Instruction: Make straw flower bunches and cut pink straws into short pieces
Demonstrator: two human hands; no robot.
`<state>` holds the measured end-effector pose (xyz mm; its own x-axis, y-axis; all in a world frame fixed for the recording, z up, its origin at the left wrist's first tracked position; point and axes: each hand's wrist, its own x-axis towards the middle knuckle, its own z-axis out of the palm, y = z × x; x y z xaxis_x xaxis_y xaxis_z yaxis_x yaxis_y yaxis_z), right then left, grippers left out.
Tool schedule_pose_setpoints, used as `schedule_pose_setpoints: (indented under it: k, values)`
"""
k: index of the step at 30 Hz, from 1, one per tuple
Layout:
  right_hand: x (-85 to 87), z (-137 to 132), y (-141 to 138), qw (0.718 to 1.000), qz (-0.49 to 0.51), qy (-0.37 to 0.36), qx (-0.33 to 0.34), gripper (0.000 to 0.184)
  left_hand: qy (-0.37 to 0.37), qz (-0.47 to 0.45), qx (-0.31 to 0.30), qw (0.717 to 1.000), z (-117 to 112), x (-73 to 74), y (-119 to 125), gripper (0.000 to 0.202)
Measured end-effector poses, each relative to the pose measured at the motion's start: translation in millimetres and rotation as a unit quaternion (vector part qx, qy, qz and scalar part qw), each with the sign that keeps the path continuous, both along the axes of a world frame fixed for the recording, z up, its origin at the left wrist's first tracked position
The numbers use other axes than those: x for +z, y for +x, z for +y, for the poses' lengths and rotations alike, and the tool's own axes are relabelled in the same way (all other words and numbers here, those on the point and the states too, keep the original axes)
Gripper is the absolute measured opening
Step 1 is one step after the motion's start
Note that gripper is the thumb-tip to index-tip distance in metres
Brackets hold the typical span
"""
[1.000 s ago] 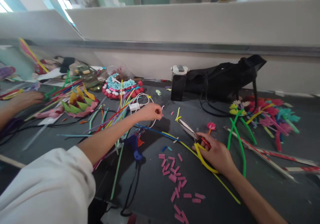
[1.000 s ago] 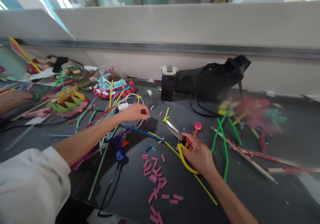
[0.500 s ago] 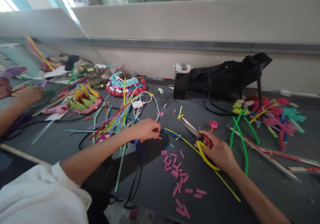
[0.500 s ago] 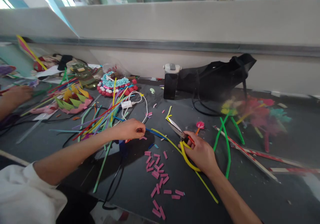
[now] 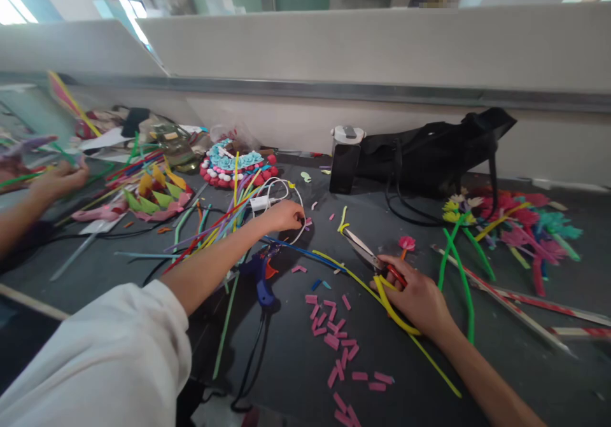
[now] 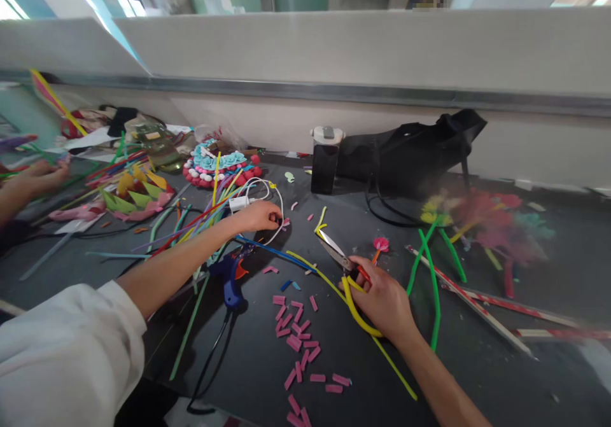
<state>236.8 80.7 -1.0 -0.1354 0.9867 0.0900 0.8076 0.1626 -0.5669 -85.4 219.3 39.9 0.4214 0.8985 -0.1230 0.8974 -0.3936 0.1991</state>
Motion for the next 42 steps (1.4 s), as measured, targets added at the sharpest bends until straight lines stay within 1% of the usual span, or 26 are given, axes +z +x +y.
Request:
schedule_pose_setpoints:
  k: [2, 5, 9, 11, 13, 15, 17, 18, 20, 21, 23, 25, 28, 31, 33, 35, 37, 40, 42]
  values:
    - [-0.5, 0, 0, 1.000, 0.001, 0.001, 0.001, 0.042, 0.002, 0.003, -0.009, 1.000, -1, -0.9, 4, 0.026]
    - [0.1, 0, 0, 1.000, 0.000, 0.002, 0.003, 0.040, 0.013, 0.012, -0.006, 1.000, -2, -1.6, 8, 0.022]
    - [0.9, 0, 0, 1.000, -0.004, 0.004, 0.004, 0.038, 0.029, 0.019, 0.003, 0.999, -2, -2.8, 6, 0.014]
    - [-0.1, 0, 0, 1.000, -0.006, 0.008, 0.004, 0.039, 0.038, 0.020, 0.016, 0.999, -4, 0.9, 3, 0.013]
    - [-1.9, 1, 1, 1.000, -0.004, 0.011, 0.006, 0.040, 0.041, 0.001, 0.025, 0.999, -9, 8.8, 2, 0.016]
    - [-3.5, 2, 2, 1.000, -0.001, 0.010, 0.008, 0.041, 0.028, -0.045, 0.022, 0.998, -20, 18.9, 4, 0.017]
    - [-4.3, 2, 2, 1.000, 0.002, 0.010, 0.008, 0.041, -0.012, -0.086, -0.005, 0.996, -36, 27.6, 8, 0.014]
    - [-4.3, 2, 2, 1.000, 0.003, 0.010, 0.008, 0.041, -0.034, -0.091, -0.027, 0.995, -45, 30.5, 10, 0.013]
    - [-3.9, 2, 2, 1.000, 0.003, 0.011, 0.008, 0.040, -0.076, -0.074, -0.069, 0.992, -64, 33.1, 15, 0.009]
    - [-3.5, 1, 2, 1.000, 0.001, 0.011, 0.008, 0.040, -0.093, -0.061, -0.081, 0.991, -72, 33.1, 16, 0.007]
    - [-2.8, 1, 2, 1.000, -0.004, 0.012, 0.008, 0.040, -0.108, -0.043, -0.088, 0.989, -83, 32.8, 18, 0.004]
    - [-2.4, 0, 1, 1.000, -0.009, 0.017, 0.007, 0.040, -0.109, -0.042, -0.085, 0.990, -86, 33.9, 17, 0.007]
    - [-2.9, 1, 2, 1.000, -0.009, 0.023, 0.006, 0.041, -0.095, -0.071, -0.079, 0.990, -76, 38.5, 12, 0.009]
    - [-4.2, 2, 3, 1.000, -0.006, 0.020, 0.007, 0.041, -0.064, -0.123, -0.045, 0.989, -56, 40.1, 11, 0.013]
    - [-5.0, 2, 3, 1.000, -0.004, 0.015, 0.007, 0.040, -0.035, -0.154, -0.018, 0.987, -41, 36.4, 12, 0.016]
    - [-5.4, 2, 3, 1.000, -0.003, 0.011, 0.008, 0.040, -0.011, -0.172, -0.008, 0.985, -25, 29.9, 15, 0.019]
    - [-5.2, 2, 3, 1.000, -0.005, 0.007, 0.006, 0.039, 0.000, -0.155, -0.008, 0.988, -11, 22.7, 17, 0.021]
    - [-3.9, 2, 2, 1.000, -0.005, 0.000, 0.003, 0.039, -0.008, -0.063, -0.005, 0.998, 6, 13.7, 19, 0.022]
    - [-3.1, 2, 2, 1.000, -0.004, 0.000, 0.004, 0.040, -0.018, -0.021, 0.001, 1.000, 12, 9.8, 19, 0.019]
